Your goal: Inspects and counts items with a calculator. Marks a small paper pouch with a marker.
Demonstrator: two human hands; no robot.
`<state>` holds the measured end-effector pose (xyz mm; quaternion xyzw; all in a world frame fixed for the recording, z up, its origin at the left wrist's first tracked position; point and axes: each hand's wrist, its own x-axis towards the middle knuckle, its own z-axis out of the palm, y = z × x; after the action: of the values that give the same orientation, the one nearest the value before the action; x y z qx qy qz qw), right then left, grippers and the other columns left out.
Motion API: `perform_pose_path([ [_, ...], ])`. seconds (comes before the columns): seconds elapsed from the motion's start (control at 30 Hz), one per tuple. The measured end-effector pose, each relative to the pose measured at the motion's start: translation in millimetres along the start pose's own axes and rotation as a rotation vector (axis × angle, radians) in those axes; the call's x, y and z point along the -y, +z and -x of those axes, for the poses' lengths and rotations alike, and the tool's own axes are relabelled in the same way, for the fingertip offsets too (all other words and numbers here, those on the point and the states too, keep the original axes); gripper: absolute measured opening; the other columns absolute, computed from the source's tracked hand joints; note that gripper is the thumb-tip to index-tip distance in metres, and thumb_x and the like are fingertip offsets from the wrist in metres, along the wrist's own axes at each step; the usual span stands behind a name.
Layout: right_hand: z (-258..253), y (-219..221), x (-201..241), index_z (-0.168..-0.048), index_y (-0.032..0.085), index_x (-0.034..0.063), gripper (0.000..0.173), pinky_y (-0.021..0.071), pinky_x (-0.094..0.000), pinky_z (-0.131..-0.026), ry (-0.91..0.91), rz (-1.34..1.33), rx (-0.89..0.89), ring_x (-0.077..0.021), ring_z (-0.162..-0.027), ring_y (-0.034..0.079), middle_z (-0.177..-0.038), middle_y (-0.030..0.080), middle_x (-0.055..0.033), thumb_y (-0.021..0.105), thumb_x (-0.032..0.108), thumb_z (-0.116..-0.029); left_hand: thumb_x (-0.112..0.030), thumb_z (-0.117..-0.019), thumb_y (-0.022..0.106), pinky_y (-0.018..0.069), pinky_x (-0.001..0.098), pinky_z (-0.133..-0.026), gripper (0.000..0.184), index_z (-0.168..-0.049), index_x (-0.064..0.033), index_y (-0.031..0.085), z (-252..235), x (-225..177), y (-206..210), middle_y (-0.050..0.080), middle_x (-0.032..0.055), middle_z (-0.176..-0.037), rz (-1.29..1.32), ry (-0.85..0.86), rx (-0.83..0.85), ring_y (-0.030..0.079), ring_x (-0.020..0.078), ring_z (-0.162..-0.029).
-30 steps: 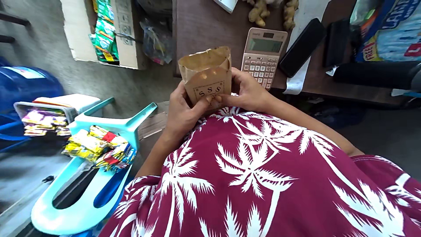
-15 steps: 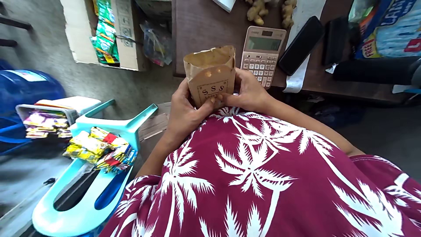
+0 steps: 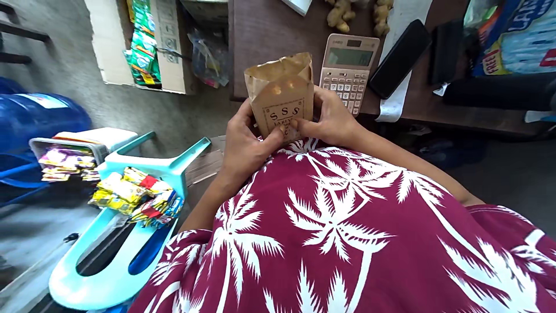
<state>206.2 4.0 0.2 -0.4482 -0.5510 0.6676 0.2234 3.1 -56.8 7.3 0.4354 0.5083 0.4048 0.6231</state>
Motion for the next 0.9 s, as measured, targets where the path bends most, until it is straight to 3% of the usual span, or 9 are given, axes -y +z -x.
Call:
perform_pose_path([
  [0.23,-0.3,-2.7,0.6,-0.121,0.062,0.0022,0.044,0.0601,-0.0212,-0.084,0.023,0.038,-0.009,-0.0001,-0.093,0.070,-0.102,0.073,0.0014,0.073,0.018,-0.0815,-0.001,-0.0806,0.071,0.0618,0.0274,-0.089,0.045,-0.123,0.0000,0.054,-14.7,3.8,7.9,0.073,0.0004,-0.108,0.027,0.012,-0.071,0.072,0.0071,-0.097],
  [0.33,0.4,-3.1,-0.3,-0.122,0.061,0.0001,0.044,0.0594,-0.0207,-0.085,0.004,0.026,-0.009,-0.0002,-0.093,0.070,-0.103,0.073,0.0001,0.072,0.016,-0.0820,0.001,-0.0832,0.069,0.0589,0.0220,-0.088,0.048,-0.128,-0.0036,0.053,-7.0,4.4,4.3,0.070,-0.0006,-0.113,0.013,0.026,-0.017,0.070,0.0044,-0.100],
  [0.53,-0.4,-5.6,-1.0,-0.126,0.056,-0.0017,0.047,0.0589,-0.0192,-0.085,0.003,-0.025,0.012,0.0008,-0.094,0.069,-0.106,0.071,0.0006,0.070,0.012,-0.0831,0.000,-0.0843,0.073,0.0597,0.0237,-0.089,0.047,-0.127,-0.0049,0.054,-6.5,4.6,5.1,0.070,-0.0002,-0.114,0.022,0.035,-0.016,0.070,0.0060,-0.101],
  [0.7,-1.1,-7.0,-5.9,-0.131,0.050,-0.0048,0.062,0.0591,-0.0223,-0.091,-0.070,-0.087,0.045,-0.0029,-0.102,0.069,-0.113,0.070,-0.0031,0.076,0.008,-0.0769,0.003,-0.0840,0.075,0.0609,0.0241,-0.087,0.045,-0.124,-0.0047,0.056,-7.6,-0.2,4.2,0.071,-0.0002,-0.113,0.056,0.016,-0.004,0.071,0.0074,-0.099],
  [0.9,-0.8,-6.0,-7.0,-0.134,0.050,-0.0010,0.072,0.0585,-0.0240,-0.093,-0.050,0.001,0.018,-0.0035,-0.105,0.068,-0.115,0.069,-0.0028,0.082,0.016,-0.0712,0.004,-0.0846,0.073,0.0618,0.0247,-0.085,0.045,-0.126,-0.0048,0.057,-10.2,-3.7,4.1,0.069,0.0012,-0.116,0.064,-0.027,-0.003,0.071,0.0081,-0.100],
])
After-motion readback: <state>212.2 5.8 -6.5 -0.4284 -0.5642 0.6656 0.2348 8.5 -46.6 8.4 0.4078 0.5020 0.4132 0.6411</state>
